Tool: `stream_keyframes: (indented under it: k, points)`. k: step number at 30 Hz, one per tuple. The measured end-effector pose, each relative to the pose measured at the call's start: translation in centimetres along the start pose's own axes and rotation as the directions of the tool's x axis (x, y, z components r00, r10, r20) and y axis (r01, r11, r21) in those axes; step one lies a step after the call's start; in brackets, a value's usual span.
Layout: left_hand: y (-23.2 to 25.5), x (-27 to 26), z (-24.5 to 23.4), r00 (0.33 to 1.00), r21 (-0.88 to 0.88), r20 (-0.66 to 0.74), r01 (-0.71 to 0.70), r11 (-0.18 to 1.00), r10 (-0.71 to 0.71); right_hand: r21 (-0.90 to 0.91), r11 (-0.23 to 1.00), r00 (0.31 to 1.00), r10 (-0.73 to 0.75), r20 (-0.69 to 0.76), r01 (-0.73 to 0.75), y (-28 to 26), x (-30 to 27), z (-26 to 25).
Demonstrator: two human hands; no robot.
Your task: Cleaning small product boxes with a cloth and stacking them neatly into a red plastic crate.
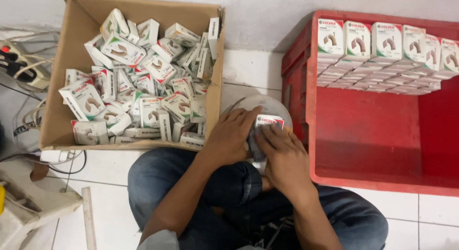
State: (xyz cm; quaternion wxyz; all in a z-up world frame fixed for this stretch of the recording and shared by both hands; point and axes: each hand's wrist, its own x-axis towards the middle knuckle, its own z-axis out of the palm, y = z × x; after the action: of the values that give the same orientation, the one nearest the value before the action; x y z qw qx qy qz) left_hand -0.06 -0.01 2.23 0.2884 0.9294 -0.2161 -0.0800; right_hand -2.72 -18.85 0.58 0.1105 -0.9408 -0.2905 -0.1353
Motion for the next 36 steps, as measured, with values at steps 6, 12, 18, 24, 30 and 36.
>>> stream_keyframes:
  k: [6, 12, 18, 24, 30, 36]
  points:
    - [-0.4, 0.1, 0.4, 1.0, -0.045, 0.001, -0.007, 0.999, 0.007, 0.026, 1.0, 1.0, -0.014, 0.016, 0.014, 0.7, -0.2, 0.6]
    - [-0.3, 0.1, 0.5, 1.0, -0.005, -0.015, -0.008, 1.0, 0.008, 0.048, 0.999, 0.999, -0.013, 0.049, 0.011, 0.0, 0.2, -1.0]
    - [-0.7, 0.0, 0.9, 1.0, -0.011, -0.012, -0.02, 1.0, 0.02, -0.017, 1.0, 0.999, 0.002, 0.047, -0.001, 0.4, 0.0, -0.3]
    - [-1.5, 0.1, 2.1, 0.991, 0.106, -0.106, -0.067, 0.992, 0.078, 0.06, 0.997, 0.995, 0.048, 0.092, -0.054, 0.2, 0.5, -1.0]
    - [-1.5, 0.1, 2.1, 0.984, 0.117, -0.141, -0.095, 0.989, 0.111, 0.014, 0.998, 0.988, -0.06, 0.141, 0.059, -0.3, -0.4, -2.6]
    - [-0.1, 0.1, 0.1, 0.999, -0.01, -0.026, -0.022, 1.0, 0.021, -0.056, 0.997, 0.998, 0.05, -0.028, -0.051, 0.7, 0.4, 1.7]
